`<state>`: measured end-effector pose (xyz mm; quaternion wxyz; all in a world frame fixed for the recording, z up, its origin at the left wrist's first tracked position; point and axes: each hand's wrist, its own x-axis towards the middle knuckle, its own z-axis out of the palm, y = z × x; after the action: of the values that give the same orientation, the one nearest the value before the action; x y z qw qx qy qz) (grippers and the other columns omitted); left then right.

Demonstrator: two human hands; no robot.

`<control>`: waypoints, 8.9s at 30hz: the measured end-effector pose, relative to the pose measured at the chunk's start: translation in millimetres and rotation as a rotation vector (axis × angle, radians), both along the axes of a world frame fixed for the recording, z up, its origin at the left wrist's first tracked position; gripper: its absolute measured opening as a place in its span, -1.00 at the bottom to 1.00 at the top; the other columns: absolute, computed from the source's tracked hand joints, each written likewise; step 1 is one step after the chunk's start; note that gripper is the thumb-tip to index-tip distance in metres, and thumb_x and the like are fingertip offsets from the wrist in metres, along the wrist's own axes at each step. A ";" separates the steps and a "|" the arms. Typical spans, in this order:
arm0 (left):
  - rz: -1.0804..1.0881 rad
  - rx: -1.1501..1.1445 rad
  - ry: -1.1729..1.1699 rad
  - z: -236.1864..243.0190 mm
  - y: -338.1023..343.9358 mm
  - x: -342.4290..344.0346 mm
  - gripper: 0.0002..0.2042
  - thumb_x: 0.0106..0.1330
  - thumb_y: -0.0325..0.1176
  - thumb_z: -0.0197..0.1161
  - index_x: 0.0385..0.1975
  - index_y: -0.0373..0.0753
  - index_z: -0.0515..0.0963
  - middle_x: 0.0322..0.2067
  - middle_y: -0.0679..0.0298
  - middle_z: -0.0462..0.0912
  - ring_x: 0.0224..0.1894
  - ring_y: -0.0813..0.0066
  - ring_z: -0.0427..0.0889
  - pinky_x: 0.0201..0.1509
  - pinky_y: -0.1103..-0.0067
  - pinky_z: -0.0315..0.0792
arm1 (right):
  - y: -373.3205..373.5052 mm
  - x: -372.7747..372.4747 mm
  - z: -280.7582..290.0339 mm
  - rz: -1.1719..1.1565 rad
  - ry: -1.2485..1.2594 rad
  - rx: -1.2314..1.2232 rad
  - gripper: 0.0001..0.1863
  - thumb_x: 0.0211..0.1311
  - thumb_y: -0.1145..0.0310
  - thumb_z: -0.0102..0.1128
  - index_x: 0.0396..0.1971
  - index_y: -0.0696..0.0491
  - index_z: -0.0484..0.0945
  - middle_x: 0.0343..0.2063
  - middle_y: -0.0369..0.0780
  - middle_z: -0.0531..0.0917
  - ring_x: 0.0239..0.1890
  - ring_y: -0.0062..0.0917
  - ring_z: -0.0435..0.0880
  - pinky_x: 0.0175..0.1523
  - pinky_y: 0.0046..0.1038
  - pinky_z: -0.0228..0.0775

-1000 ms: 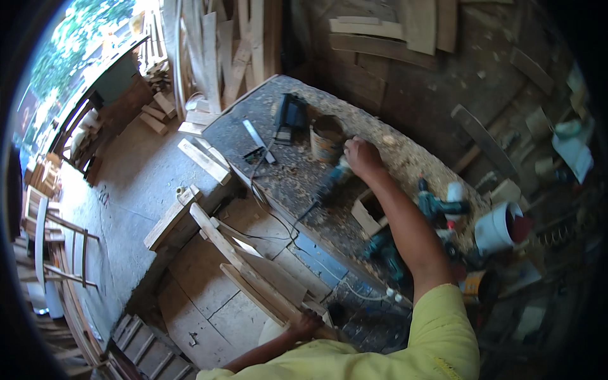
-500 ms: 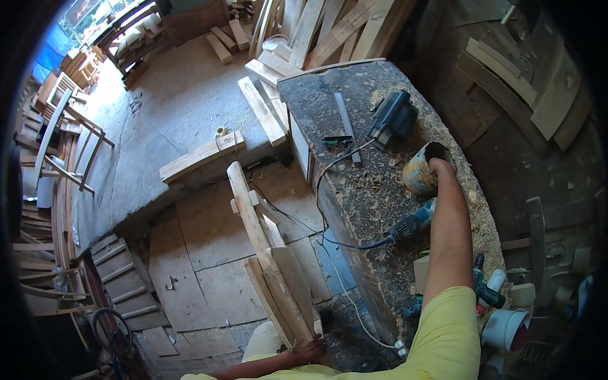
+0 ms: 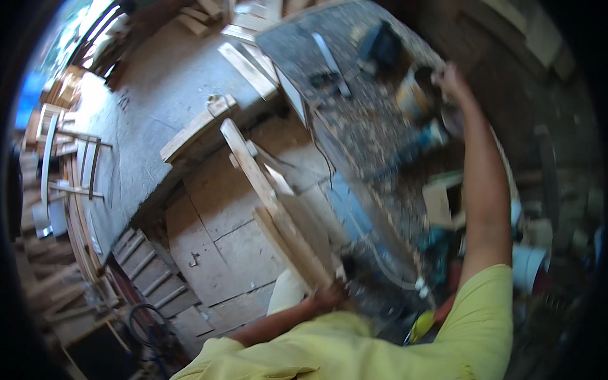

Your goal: The person assembles a wooden structure by drilling and driving screws with a power drill, applying glue to the joints, sanding the edges with an angle grinder, and fastening additional wooden pieces.

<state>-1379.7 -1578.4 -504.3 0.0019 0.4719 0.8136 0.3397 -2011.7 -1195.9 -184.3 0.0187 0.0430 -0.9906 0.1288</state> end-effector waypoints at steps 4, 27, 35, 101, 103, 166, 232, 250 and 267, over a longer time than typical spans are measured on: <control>-0.051 -0.403 0.450 2.0 -2.4 -30.9 -0.65 0.19 -0.16 0.20 -0.04 -0.09 0.59 0.02 0.12 0.53 0.21 0.05 0.40 0.46 -0.04 0.05 | -61.7 161.0 52.4 0.161 0.219 -0.452 -0.77 0.25 0.30 0.33 -0.31 0.19 0.70 -0.44 -0.13 0.73 -0.38 -0.47 0.70 -0.21 -0.40 0.50; -0.360 -0.508 -0.180 105.4 40.6 -99.0 -0.60 -0.06 -0.19 0.46 -0.14 -0.02 0.65 -0.14 0.25 0.70 0.03 0.24 0.57 0.26 0.20 0.19 | -231.5 729.1 -186.3 -0.824 0.146 -0.466 -0.82 0.19 0.51 0.28 -0.19 0.13 0.69 -0.26 -0.12 0.68 -0.19 -0.17 0.67 -0.09 -0.25 0.52; -0.392 -0.634 -0.220 111.7 46.3 -108.1 -0.47 -0.10 -0.20 0.48 -0.01 -0.03 0.60 -0.06 0.23 0.66 0.12 0.21 0.53 0.28 0.23 0.17 | -233.2 728.8 -180.6 -0.714 0.195 -0.376 -0.80 0.20 0.55 0.24 -0.16 0.16 0.67 -0.24 -0.10 0.66 -0.15 -0.16 0.64 -0.07 -0.24 0.51; -0.344 -0.521 -0.146 99.6 49.6 -97.6 -0.51 -0.02 -0.11 0.40 -0.01 0.01 0.62 -0.06 0.21 0.66 0.04 0.17 0.59 0.22 0.19 0.24 | -261.4 745.3 -176.0 -0.743 -0.071 -0.051 -0.30 0.26 -0.02 0.23 0.34 -0.01 0.37 0.24 0.01 0.40 0.36 0.04 0.27 0.35 0.07 0.11; -0.366 -0.530 -0.134 87.7 44.3 -100.3 -0.52 0.01 -0.08 0.40 -0.01 0.01 0.62 -0.02 0.20 0.65 0.06 0.16 0.58 0.23 0.18 0.23 | -258.8 746.2 -177.0 -0.686 -0.008 -0.162 -0.30 0.24 0.03 0.27 0.33 0.03 0.38 0.23 0.04 0.41 0.34 0.04 0.29 0.34 0.04 0.15; -0.171 -0.422 -0.163 55.9 13.3 -83.5 -0.59 -0.01 -0.12 0.45 -0.09 0.03 0.64 -0.09 0.22 0.59 0.10 0.13 0.46 0.21 0.19 0.26 | -91.6 436.6 -15.6 -0.310 0.263 -1.147 -0.67 0.19 0.33 0.44 -0.10 0.11 0.57 -0.26 -0.27 0.72 -0.23 -0.61 0.70 -0.12 -0.51 0.53; -0.371 -0.589 -0.130 120.6 43.6 -95.8 -0.50 -0.19 -0.20 0.53 -0.11 0.00 0.63 -0.15 0.29 0.70 0.02 0.25 0.59 0.20 0.26 0.27 | -267.4 774.9 -201.1 -1.266 0.249 -1.001 -0.77 0.19 0.29 0.44 -0.34 0.15 0.67 -0.51 -0.24 0.69 -0.46 -0.66 0.59 -0.33 -0.51 0.43; -0.350 -0.551 -0.138 116.7 42.7 -93.9 -0.50 -0.09 -0.15 0.49 -0.05 0.00 0.64 -0.11 0.29 0.69 0.06 0.22 0.56 0.27 0.25 0.19 | -263.6 786.8 -204.6 -1.226 0.386 -1.421 -0.67 0.22 0.37 0.43 -0.10 0.19 0.57 -0.26 -0.27 0.69 -0.21 -0.66 0.65 -0.11 -0.60 0.47; -0.296 -0.689 -0.119 91.9 26.2 -81.1 -0.52 0.07 -0.07 0.39 0.06 0.07 0.60 0.04 0.34 0.58 0.19 0.21 0.42 0.42 0.12 0.02 | 5.5 544.9 -45.5 -0.612 0.627 -1.098 -0.70 0.24 0.29 0.42 -0.13 0.14 0.62 -0.39 -0.39 0.66 -0.39 -0.72 0.55 -0.26 -0.56 0.43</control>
<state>-1460.8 -1552.2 -412.5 0.2569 0.5353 0.8017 0.0690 -1466.8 -1190.3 -229.9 0.3579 -0.2182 -0.6979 0.5807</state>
